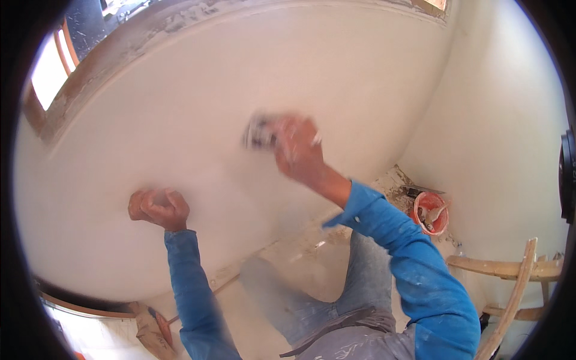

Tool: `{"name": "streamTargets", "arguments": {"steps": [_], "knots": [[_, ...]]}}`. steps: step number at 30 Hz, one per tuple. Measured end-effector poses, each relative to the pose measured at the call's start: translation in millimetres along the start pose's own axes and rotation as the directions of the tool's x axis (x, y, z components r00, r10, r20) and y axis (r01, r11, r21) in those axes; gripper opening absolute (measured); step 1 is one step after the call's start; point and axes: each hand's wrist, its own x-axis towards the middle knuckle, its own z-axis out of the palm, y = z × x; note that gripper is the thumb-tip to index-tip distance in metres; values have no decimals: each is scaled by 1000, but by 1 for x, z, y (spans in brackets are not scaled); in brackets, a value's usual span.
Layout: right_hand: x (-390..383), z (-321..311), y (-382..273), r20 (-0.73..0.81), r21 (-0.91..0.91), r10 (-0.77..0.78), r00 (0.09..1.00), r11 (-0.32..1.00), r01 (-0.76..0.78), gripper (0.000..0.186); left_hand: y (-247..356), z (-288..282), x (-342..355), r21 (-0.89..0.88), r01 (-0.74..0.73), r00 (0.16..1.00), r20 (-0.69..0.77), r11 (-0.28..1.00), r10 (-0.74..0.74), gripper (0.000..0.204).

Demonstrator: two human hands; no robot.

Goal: The person applies plaster to a wall using a trowel, smoothing the surface in broad strokes. They repeatedly scoop material from a bucket on the floor and spread it across the wall, working around a window frame and covering the area systematically.

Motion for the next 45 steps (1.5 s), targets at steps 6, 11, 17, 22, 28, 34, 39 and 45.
{"name": "streamTargets", "arguments": {"steps": [6,11,17,22,28,34,39,45], "knots": [[2,-54,114,-250,223,624,741,782,-582,38,4,0,6,-2,-24,999,-24,1000,24,27],[98,-62,140,-492,315,647,582,756,-574,38,10,-3,11,8,1,1000,-18,1000,-1,27],[63,-19,14,-58,74,87,995,994,-83,31,11,-3,14,4,-36,999,-37,999,36,29],[102,-82,116,-516,80,342,785,932,-354,29,13,-2,13,-16,-26,998,-53,1000,25,29],[103,-47,71,-361,-50,211,908,968,-244,29,14,-4,14,-16,-2,999,-44,1000,2,28],[110,-68,72,-421,-45,278,864,944,-326,24,12,-1,13,-58,-9,998,-61,998,5,28],[141,-53,58,-419,162,387,821,922,-351,29,12,-3,12,-18,16,999,-38,1000,-17,29],[115,-40,1,-261,-3,-47,964,999,48,24,12,-1,15,-64,7,997,-76,998,-12,22]]}}
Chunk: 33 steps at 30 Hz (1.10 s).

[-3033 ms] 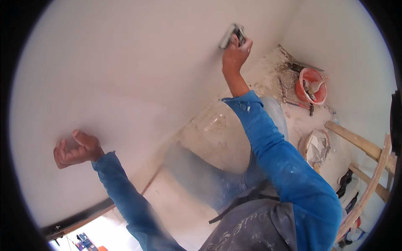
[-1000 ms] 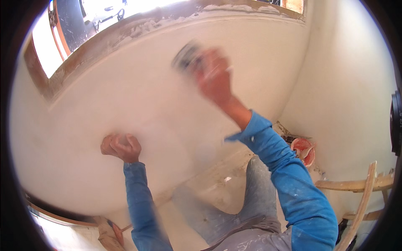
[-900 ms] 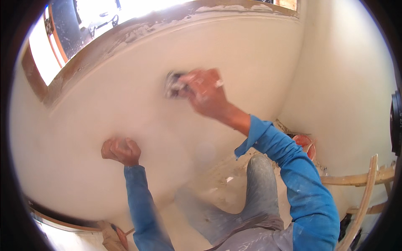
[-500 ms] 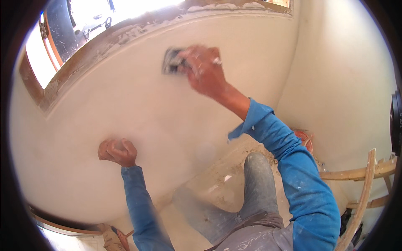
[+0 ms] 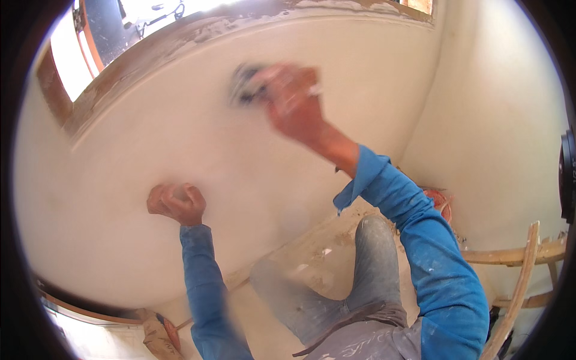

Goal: The person applies plaster to a wall using a trowel, smoothing the surface in broad strokes. They repeatedly scoop material from a bucket on the floor and spread it across the wall, working around a window frame and covering the area systematically.

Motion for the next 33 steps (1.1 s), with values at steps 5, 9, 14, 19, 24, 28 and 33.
{"name": "streamTargets", "arguments": {"steps": [5,9,14,19,24,28,33], "knots": [[39,4,9,-287,2,325,901,941,-338,20,0,-1,1,10,1,1000,-11,1000,-1,21],[2,36,-41,23,-5,-29,999,1000,29,25,-1,0,1,12,-2,1000,-19,1000,2,21],[4,20,-3,-208,2,324,923,944,-331,22,-4,-1,-3,-66,22,1000,1,998,-22,26],[41,45,-42,-198,-15,414,889,905,-425,30,-5,-1,-3,-6,6,1000,20,1000,-6,26],[-21,68,-126,138,237,68,988,966,-100,27,-1,-3,-1,-34,30,999,17,999,-29,28],[0,14,-10,-248,146,474,845,880,-451,28,-3,-3,-2,-47,12,1000,-4,999,-12,28],[39,31,-12,-274,26,584,764,799,-601,37,-3,-3,-4,-16,12,1000,3,1000,-12,30]]}}
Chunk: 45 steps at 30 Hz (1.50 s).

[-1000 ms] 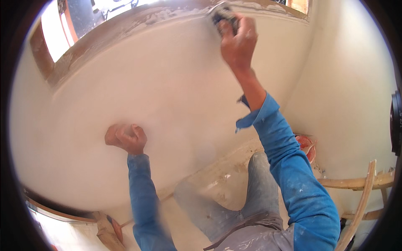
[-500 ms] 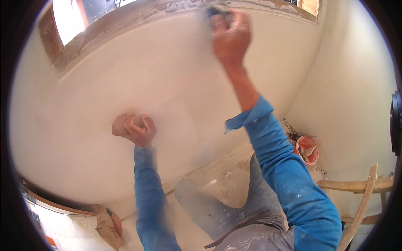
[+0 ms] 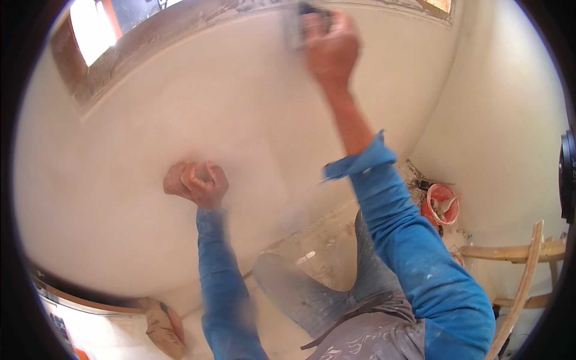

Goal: The person applies plaster to a wall using a trowel, smoothing the surface in broad strokes. They repeatedly scoop material from a bucket on the floor and spread it across the wall, working around a window frame and covering the area systematically.

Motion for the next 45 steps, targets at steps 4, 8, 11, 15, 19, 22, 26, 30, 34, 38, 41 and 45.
{"name": "streamTargets", "arguments": {"steps": [4,8,11,15,19,22,26,30,34,38,41,45], "knots": [[-108,33,-84,208,12,-418,884,905,425,31,5,0,-2,-64,46,999,10,997,-46,28],[-116,30,-108,261,339,-453,852,870,358,33,3,4,-2,-113,62,998,27,992,-59,27],[-67,18,-80,189,228,-462,867,879,419,34,-7,6,-1,-41,-13,998,63,999,16,27],[-12,-4,11,7,40,-420,908,907,419,34,-5,4,0,42,-94,996,1,995,94,21],[41,-29,117,-82,-46,-230,970,973,227,32,2,3,-2,112,-71,997,22,991,69,20],[79,-59,186,-152,-160,-122,981,982,97,31,5,-1,-6,144,-39,999,40,989,34,22],[117,-106,293,-332,-186,333,883,894,-407,37,1,1,-8,192,-51,997,64,980,40,23],[161,-138,377,-261,-106,6,965,994,-35,34,0,3,-7,230,-86,996,47,969,78,22],[235,-155,366,-23,-189,-205,978,962,197,24,1,4,-6,290,-94,994,88,952,72,23],[205,-162,323,196,-221,-434,879,854,471,23,0,2,-7,310,-107,991,108,945,77,25],[173,-177,318,516,-137,-431,740,811,568,25,0,2,-9,311,-91,991,123,946,55,25],[205,-185,340,297,-229,-256,920,916,329,25,0,4,-11,267,-51,997,69,962,34,24]]}}
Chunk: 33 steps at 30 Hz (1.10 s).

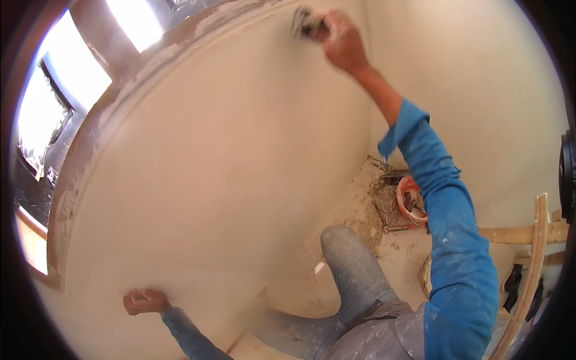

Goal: The person applies plaster to a wall using a trowel, smoothing the surface in broad strokes. They repeatedly scoop material from a bucket on the floor and spread it across the wall, working around a window frame and covering the area systematically.

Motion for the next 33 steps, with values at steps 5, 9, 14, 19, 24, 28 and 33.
{"name": "streamTargets", "arguments": {"steps": [5,9,14,19,24,28,33], "knots": [[13,18,-9,-22,-8,162,987,987,-162,33,-1,0,-1,13,6,1000,-1,1000,-6,24],[-25,17,-47,134,-49,-235,963,969,244,27,-3,0,-1,24,-24,1000,16,999,23,23],[15,10,-40,-77,-110,135,988,984,-143,21,1,0,1,7,1,1000,-8,1000,-1,23],[-29,41,-79,5,-81,-283,959,956,283,27,3,-2,4,2,-7,1000,12,1000,7,20],[-31,26,-81,-17,-127,-206,978,971,202,23,0,0,3,-38,-3,1000,12,999,3,21],[16,22,-88,-85,183,-45,995,981,60,19,0,3,1,-32,17,999,-37,999,-18,24],[-43,43,-131,48,-29,-351,935,935,353,27,0,1,3,-19,-30,1000,-3,999,30,22]]}}
